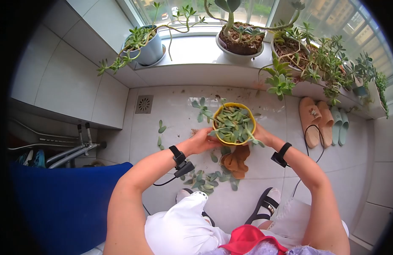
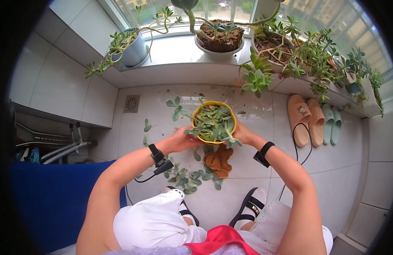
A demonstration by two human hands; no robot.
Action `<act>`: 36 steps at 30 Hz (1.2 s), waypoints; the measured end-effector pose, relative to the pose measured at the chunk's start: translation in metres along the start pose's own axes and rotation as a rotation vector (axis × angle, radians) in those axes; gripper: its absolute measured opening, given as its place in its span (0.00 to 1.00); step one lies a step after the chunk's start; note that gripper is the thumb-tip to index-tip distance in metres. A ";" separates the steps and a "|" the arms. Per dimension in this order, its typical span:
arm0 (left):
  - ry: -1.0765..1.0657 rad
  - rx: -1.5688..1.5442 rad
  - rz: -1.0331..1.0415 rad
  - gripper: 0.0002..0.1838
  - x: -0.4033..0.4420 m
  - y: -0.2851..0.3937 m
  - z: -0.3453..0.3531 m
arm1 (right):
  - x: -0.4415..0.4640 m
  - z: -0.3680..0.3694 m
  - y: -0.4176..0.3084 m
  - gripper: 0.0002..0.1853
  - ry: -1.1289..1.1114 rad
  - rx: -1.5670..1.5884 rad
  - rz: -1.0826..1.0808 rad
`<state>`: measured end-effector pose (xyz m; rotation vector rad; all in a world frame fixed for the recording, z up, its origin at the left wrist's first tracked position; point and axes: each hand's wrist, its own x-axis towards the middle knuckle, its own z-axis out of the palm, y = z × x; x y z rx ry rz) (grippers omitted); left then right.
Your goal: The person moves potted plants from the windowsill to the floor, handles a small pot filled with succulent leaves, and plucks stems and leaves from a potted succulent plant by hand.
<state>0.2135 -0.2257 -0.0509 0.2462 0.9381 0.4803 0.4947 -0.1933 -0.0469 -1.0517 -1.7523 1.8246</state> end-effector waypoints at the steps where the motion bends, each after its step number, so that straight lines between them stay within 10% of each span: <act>1: 0.012 0.007 -0.017 0.23 0.002 0.000 0.010 | -0.007 -0.008 0.005 0.61 -0.005 -0.014 0.005; 3: -0.155 0.127 0.016 0.21 0.046 -0.019 -0.008 | -0.025 -0.021 0.004 0.54 0.021 0.113 0.067; 5: -0.368 0.896 0.360 0.21 0.044 -0.020 0.006 | -0.041 -0.035 -0.001 0.47 0.030 0.165 0.088; 8: -0.181 0.010 -0.228 0.26 0.071 -0.034 0.043 | -0.063 -0.081 0.038 0.46 0.016 -0.010 0.166; 14: -0.283 0.383 -0.122 0.33 0.061 -0.022 0.053 | -0.118 -0.106 0.054 0.25 0.131 -0.371 0.270; 17: 0.003 0.329 0.261 0.25 0.053 0.023 0.012 | -0.155 -0.074 0.033 0.12 0.144 -0.259 0.706; 20: 0.472 0.187 0.802 0.12 0.011 0.110 -0.037 | -0.162 -0.016 0.029 0.11 -0.345 -0.352 0.788; 26: 0.913 0.053 1.061 0.10 -0.056 0.235 -0.126 | -0.101 0.129 -0.070 0.20 -0.963 -0.455 0.365; 36: 1.219 0.173 1.013 0.07 -0.039 0.275 -0.131 | -0.032 0.168 -0.121 0.11 -0.543 -0.432 -0.093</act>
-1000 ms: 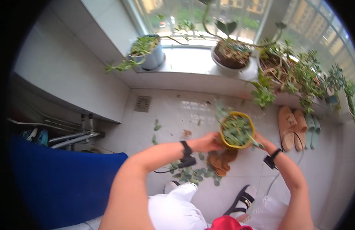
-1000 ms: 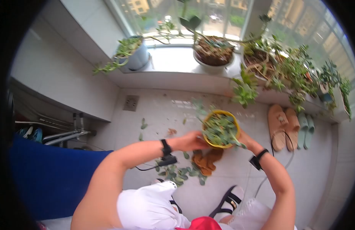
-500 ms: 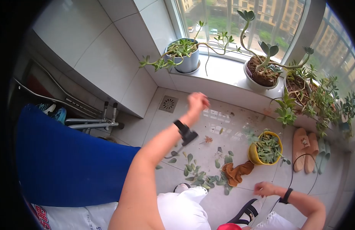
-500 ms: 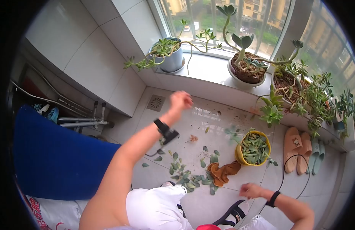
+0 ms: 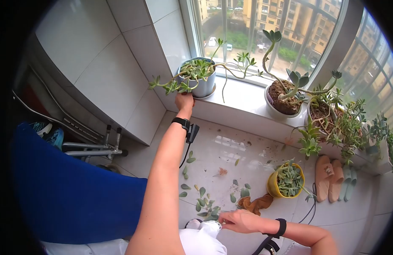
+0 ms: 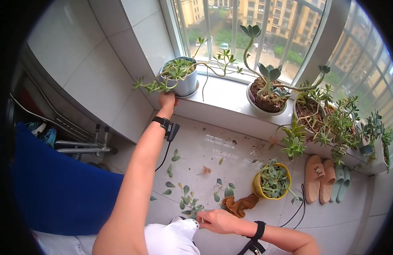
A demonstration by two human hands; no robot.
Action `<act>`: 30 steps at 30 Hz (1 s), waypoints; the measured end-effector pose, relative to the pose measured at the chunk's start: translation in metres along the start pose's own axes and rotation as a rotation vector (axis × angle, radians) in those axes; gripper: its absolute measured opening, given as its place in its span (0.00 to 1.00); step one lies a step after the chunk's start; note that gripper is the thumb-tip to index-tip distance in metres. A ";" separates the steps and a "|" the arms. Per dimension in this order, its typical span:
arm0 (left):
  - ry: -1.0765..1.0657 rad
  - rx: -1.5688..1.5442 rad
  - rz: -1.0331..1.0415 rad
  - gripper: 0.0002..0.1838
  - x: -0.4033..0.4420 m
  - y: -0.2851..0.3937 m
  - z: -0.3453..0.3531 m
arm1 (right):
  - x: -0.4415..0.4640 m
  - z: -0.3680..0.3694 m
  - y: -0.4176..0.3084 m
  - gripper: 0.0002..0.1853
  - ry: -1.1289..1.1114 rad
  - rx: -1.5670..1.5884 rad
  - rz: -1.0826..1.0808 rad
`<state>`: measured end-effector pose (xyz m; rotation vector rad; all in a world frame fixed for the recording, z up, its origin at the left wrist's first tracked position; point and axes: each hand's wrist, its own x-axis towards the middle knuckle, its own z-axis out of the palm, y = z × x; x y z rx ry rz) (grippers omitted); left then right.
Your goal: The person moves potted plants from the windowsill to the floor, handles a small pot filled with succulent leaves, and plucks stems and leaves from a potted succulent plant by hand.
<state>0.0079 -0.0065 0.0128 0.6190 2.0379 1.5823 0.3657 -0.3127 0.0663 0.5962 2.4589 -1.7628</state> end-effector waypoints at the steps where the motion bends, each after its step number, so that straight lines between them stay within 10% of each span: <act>1: -0.026 0.026 0.041 0.07 0.006 -0.004 -0.001 | 0.006 -0.004 -0.001 0.11 0.033 -0.008 -0.019; 15: -0.066 -0.384 0.044 0.15 -0.025 -0.015 -0.016 | 0.172 -0.078 0.003 0.29 1.003 0.611 -0.089; 24: -0.512 -0.518 -0.148 0.17 -0.031 -0.045 -0.043 | 0.246 -0.172 0.019 0.62 0.864 1.095 -0.132; 30: -0.720 -0.694 -0.060 0.17 -0.029 -0.064 -0.054 | 0.254 -0.171 0.016 0.63 0.834 1.054 -0.296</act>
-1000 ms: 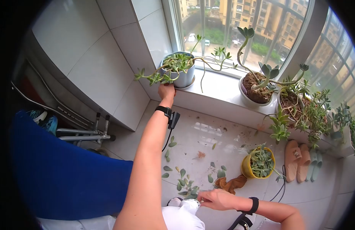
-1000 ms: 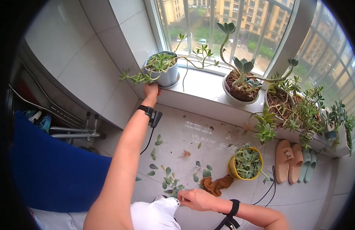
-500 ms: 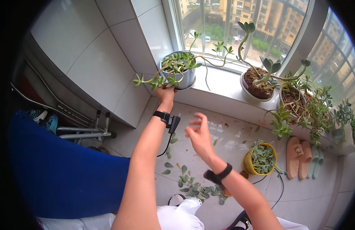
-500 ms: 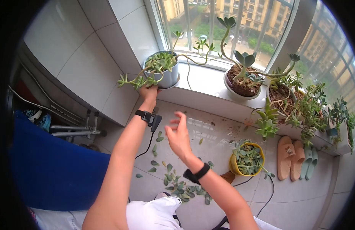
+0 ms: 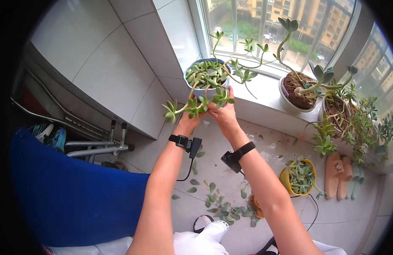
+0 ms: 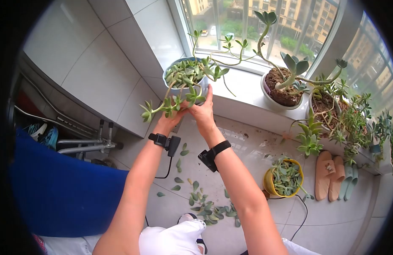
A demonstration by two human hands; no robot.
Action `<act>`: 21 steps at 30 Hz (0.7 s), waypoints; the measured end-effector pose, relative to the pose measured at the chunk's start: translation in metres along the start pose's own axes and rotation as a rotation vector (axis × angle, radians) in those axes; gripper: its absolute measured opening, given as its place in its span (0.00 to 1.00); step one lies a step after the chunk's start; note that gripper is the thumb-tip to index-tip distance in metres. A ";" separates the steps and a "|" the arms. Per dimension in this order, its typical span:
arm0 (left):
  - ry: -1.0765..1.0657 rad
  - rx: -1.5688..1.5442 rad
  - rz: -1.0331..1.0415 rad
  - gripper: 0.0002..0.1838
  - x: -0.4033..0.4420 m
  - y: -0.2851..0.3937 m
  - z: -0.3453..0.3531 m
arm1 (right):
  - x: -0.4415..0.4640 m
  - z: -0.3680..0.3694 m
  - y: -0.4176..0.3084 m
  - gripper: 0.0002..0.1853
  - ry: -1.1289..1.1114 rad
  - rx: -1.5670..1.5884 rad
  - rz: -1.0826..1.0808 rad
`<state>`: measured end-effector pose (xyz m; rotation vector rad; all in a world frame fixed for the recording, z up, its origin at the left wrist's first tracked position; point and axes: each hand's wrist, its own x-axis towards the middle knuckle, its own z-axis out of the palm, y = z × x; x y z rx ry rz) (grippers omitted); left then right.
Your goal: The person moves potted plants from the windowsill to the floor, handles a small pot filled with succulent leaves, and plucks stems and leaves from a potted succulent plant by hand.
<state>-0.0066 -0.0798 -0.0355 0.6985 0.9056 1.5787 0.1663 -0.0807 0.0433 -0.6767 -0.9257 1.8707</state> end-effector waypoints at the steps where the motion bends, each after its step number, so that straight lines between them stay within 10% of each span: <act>1: -0.046 0.002 0.001 0.17 -0.007 0.005 0.002 | 0.003 0.000 0.007 0.63 -0.002 -0.012 -0.036; 14: -0.041 0.093 -0.177 0.50 -0.016 0.041 -0.003 | -0.017 -0.020 0.012 0.49 -0.132 0.076 -0.102; 21: -0.339 0.514 0.079 0.43 -0.015 0.041 0.007 | -0.013 -0.054 0.011 0.47 -0.199 0.040 -0.069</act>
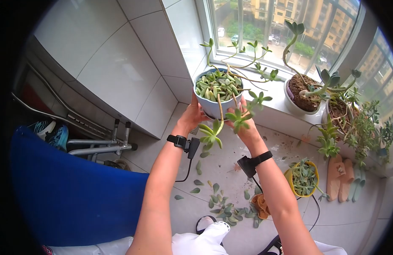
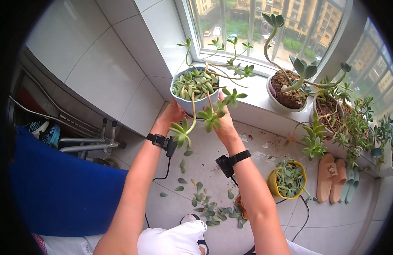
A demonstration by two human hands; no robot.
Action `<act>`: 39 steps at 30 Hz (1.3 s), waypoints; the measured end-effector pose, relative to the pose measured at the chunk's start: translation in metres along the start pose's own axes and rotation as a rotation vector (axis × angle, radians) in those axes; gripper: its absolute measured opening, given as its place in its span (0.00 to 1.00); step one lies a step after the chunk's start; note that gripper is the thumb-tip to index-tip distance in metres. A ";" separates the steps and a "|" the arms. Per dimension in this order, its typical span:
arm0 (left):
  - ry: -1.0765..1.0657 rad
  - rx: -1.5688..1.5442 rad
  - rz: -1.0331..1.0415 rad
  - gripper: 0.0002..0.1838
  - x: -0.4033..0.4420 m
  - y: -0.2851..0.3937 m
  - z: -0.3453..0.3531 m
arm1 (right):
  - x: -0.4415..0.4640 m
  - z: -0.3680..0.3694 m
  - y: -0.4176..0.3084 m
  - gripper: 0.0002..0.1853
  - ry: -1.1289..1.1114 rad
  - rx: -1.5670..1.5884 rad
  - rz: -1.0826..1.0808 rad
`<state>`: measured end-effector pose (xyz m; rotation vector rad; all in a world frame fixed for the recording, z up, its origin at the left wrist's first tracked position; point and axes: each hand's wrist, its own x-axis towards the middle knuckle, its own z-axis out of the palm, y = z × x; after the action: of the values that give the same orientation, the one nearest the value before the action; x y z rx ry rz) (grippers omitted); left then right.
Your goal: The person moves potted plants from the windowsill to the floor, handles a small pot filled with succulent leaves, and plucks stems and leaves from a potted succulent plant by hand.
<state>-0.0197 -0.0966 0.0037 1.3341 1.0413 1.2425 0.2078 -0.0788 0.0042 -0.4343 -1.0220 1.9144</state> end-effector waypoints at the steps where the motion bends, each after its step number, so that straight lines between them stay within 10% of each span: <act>1: -0.023 -0.007 0.002 0.44 0.001 0.000 0.001 | -0.009 0.010 -0.017 0.46 0.077 0.104 0.116; 7: -0.041 -0.622 -0.287 0.33 -0.003 0.029 0.013 | -0.008 -0.003 -0.026 0.53 0.004 0.020 0.088; 16: -0.082 -0.489 -0.146 0.49 -0.042 0.054 0.011 | -0.018 -0.008 -0.056 0.51 -0.107 -0.036 0.116; 25: -0.252 -0.824 -0.099 0.32 -0.106 0.048 0.016 | -0.040 0.017 -0.077 0.39 -0.346 -0.139 0.015; 32: -0.096 -0.710 -0.108 0.37 -0.144 0.067 0.038 | -0.047 0.033 -0.051 0.22 -0.173 -0.204 0.132; 39: 0.018 -0.586 -0.118 0.49 -0.148 0.082 0.066 | -0.034 0.054 -0.018 0.25 0.014 -0.301 -0.025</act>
<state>0.0281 -0.2606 0.0658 0.7988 0.6775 1.3360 0.2015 -0.1288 0.0468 -0.6013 -1.3059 1.7369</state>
